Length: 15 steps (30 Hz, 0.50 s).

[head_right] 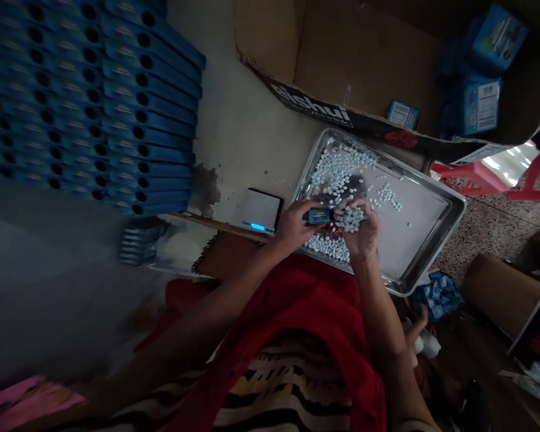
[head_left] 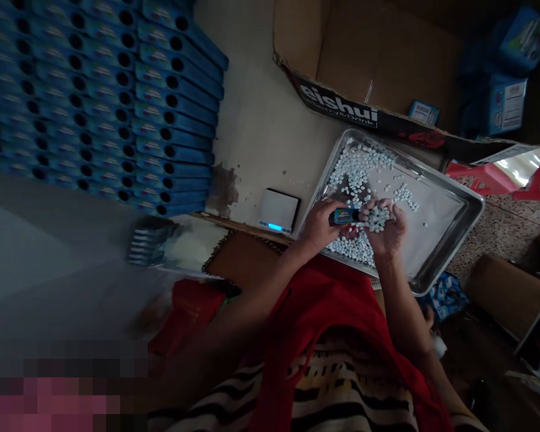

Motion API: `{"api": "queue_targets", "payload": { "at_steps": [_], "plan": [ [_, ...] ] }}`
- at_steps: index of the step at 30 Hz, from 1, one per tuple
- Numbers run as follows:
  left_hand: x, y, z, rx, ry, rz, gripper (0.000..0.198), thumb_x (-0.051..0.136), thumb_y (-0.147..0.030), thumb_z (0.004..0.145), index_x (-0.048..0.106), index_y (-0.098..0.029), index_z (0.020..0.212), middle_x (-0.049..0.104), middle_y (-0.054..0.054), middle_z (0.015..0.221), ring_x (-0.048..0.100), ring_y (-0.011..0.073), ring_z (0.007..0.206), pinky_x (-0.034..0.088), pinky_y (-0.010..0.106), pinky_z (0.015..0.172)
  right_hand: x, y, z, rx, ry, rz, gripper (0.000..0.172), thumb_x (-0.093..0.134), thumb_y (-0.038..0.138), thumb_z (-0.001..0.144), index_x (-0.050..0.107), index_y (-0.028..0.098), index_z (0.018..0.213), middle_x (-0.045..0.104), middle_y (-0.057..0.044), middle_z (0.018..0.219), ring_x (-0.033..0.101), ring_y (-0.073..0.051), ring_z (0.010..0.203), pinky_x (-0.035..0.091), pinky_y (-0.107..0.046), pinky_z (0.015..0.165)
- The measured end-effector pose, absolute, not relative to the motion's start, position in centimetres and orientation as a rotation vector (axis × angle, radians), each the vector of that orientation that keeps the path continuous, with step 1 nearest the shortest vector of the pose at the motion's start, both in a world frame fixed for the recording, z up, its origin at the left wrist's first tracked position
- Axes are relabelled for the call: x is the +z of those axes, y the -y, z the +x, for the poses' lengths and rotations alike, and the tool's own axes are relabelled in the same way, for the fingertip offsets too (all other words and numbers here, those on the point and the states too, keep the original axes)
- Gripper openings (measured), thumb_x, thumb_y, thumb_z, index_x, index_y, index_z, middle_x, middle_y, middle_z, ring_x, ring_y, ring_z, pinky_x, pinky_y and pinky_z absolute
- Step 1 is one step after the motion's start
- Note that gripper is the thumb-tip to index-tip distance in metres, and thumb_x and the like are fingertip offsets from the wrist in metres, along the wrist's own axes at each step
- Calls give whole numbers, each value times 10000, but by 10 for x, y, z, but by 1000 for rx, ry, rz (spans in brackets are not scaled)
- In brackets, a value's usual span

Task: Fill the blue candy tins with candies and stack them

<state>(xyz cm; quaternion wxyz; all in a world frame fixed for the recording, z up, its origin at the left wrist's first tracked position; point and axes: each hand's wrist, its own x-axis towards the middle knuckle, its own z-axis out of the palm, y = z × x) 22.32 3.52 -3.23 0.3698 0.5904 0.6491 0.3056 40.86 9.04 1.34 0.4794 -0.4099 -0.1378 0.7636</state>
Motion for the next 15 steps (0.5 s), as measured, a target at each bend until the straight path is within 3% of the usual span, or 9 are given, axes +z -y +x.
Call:
{"api": "queue_targets", "payload": {
  "at_steps": [5,10,13,15],
  "plan": [
    [-27,-36,231,760,-1667,1464,411,888,-92,790,775,-234,1159,820,63,1168,770,290,1141,605,401,1006,35,-81,393,1571,646,-1057,398,710,633,909,741,290,710,714,-62,866,664,-261,913,578,-401,871],
    [-27,-35,234,796,-1638,1464,388,895,-155,807,758,-235,1161,813,65,1166,762,290,1127,595,410,1014,28,-77,393,1469,807,-1014,458,605,629,984,742,286,712,722,-66,868,679,-268,918,571,-439,942],
    [-29,-36,236,829,-1619,1470,373,887,-180,811,745,-234,1151,802,57,1132,752,279,1098,587,390,988,30,-74,386,1408,842,-1071,482,572,651,964,740,285,698,722,-70,847,703,-288,920,579,-496,993],
    [-32,-37,237,850,-1611,1447,358,872,-197,829,740,-240,1159,797,53,1136,749,271,1105,586,378,989,33,-72,383,1400,890,-1092,503,569,688,949,748,289,702,769,-79,928,736,-314,1024,567,-542,1085]
  ]
}}
